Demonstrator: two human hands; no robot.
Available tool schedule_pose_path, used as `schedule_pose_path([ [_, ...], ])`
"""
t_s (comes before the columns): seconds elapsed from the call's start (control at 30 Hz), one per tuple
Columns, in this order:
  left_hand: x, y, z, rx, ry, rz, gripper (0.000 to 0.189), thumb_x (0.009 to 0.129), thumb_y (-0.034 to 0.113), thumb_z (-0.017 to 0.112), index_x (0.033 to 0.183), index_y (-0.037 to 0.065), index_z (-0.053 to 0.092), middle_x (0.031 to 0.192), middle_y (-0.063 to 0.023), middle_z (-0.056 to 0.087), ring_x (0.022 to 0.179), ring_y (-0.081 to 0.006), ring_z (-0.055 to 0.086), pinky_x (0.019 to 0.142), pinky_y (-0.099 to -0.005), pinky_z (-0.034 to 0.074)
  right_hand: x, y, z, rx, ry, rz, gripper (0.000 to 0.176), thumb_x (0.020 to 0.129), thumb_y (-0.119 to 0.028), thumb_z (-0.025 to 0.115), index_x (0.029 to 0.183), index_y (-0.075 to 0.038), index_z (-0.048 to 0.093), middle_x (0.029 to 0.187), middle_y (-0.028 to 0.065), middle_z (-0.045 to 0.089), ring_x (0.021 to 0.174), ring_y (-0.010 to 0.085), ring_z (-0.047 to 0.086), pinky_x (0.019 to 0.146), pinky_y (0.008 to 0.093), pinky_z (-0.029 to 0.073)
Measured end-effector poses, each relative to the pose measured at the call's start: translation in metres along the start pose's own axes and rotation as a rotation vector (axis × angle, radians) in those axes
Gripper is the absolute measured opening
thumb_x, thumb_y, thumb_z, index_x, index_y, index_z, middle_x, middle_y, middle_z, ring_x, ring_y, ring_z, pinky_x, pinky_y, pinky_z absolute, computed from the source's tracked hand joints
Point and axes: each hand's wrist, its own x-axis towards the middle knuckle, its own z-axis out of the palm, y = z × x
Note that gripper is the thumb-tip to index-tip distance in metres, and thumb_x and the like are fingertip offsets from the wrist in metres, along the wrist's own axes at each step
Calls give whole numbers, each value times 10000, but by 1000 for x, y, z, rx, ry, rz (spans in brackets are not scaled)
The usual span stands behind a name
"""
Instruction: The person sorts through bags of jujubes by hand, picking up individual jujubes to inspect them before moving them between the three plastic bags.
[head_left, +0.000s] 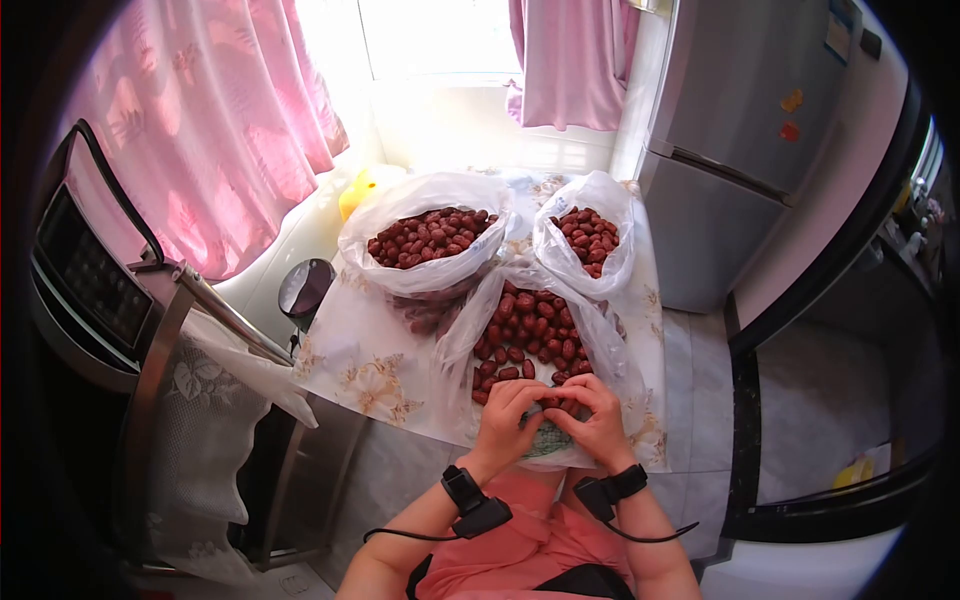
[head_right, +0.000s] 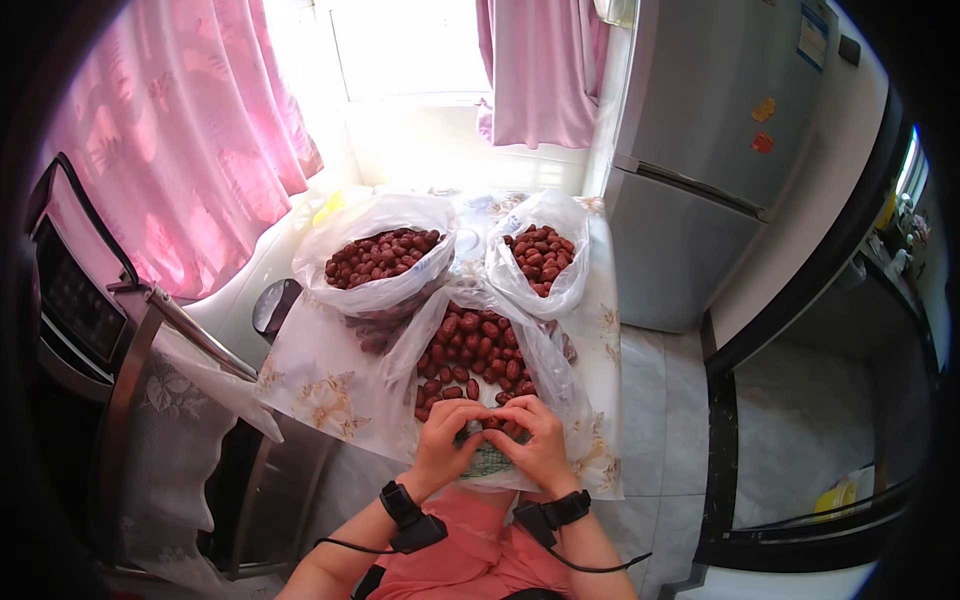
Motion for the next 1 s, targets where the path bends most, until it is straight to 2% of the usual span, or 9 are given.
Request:
schedule_pose_path([
  [0.17, -1, -4, -3, -2, 5, 0, 341, 793, -34, 758, 1113, 67, 701, 1094, -75, 722, 1070, -298, 649, 923, -403, 499, 0, 1, 0, 2, 26, -13, 281, 790, -58, 871, 1039, -45, 741, 1021, 46, 666, 782, 130, 644, 683, 268, 529],
  [0.47, 1, -2, -6, -9, -20, 15, 249, 838, 3, 752, 1075, 67, 706, 1042, -79, 741, 979, -299, 677, 875, -402, 493, 0, 0, -2, -14, -19, -34, 222, 789, -23, 846, 982, -31, 735, 1002, 60, 690, 852, 143, 656, 723, 270, 531],
  [1.0, -2, -3, -5, 70, -19, 49, 328, 786, -18, 765, 1094, 78, 705, 1050, -75, 726, 996, -289, 676, 877, -400, 480, -1, 0, 1, -32, 5, -26, 274, 789, -40, 865, 1040, -38, 755, 998, 60, 701, 816, 156, 671, 708, 279, 545],
])
